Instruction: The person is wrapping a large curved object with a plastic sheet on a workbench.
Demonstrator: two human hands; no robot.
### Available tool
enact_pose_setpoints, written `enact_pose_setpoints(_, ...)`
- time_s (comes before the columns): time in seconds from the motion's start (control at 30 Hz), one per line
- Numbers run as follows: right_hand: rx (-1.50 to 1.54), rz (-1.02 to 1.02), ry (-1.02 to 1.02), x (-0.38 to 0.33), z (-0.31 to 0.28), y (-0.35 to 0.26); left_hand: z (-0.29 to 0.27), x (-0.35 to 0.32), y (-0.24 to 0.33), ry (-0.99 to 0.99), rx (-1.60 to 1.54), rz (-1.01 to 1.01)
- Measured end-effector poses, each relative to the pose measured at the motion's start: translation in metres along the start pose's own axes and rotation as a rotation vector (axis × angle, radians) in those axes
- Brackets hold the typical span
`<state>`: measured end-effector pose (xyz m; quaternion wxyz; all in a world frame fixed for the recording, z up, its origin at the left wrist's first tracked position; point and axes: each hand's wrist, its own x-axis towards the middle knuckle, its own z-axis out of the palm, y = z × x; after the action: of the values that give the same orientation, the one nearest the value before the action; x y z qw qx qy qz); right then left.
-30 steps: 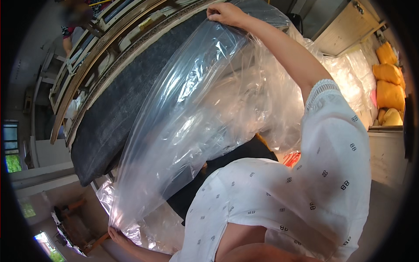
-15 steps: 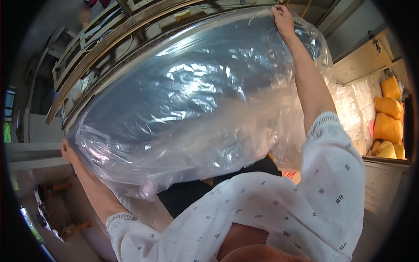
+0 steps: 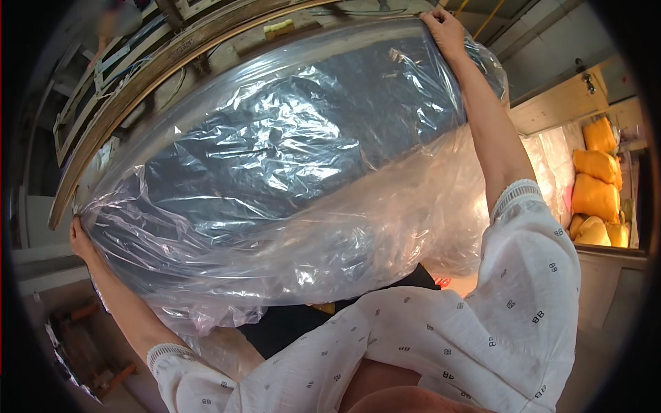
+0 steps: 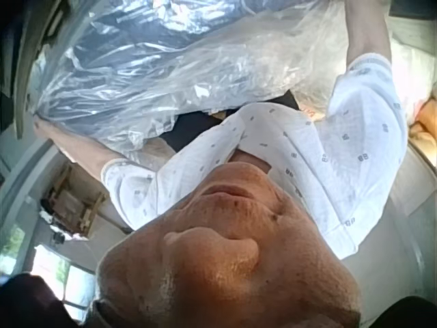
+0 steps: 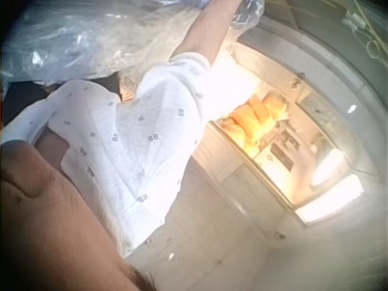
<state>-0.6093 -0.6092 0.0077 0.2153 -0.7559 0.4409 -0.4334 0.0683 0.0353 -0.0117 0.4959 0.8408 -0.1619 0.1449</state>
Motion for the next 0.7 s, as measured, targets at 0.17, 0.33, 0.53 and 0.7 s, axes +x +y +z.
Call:
enact_pose_setpoints(0.17, -0.328, -0.142, 0.236, 0.015, -0.010, 0.025, 0.024, -0.001, 0.010, 0.137, 0.427, -0.081)
enact_pose_setpoints(0.33, -0.133, -0.133, 0.292, 0.019, 0.000, 0.032, -0.027, 0.026, -0.044, 0.159, 0.218, -0.003)
enact_pose_setpoints(0.53, -0.118, -0.043, 0.441, 0.018, 0.012, 0.031, -0.031, 0.026, -0.033, 0.171, -0.095, -0.191)
enact_pose_setpoints(0.7, -0.404, -0.153, 0.085, 0.010, 0.005, 0.018, -0.035, -0.002, -0.018, -0.281, 0.458, 0.126)
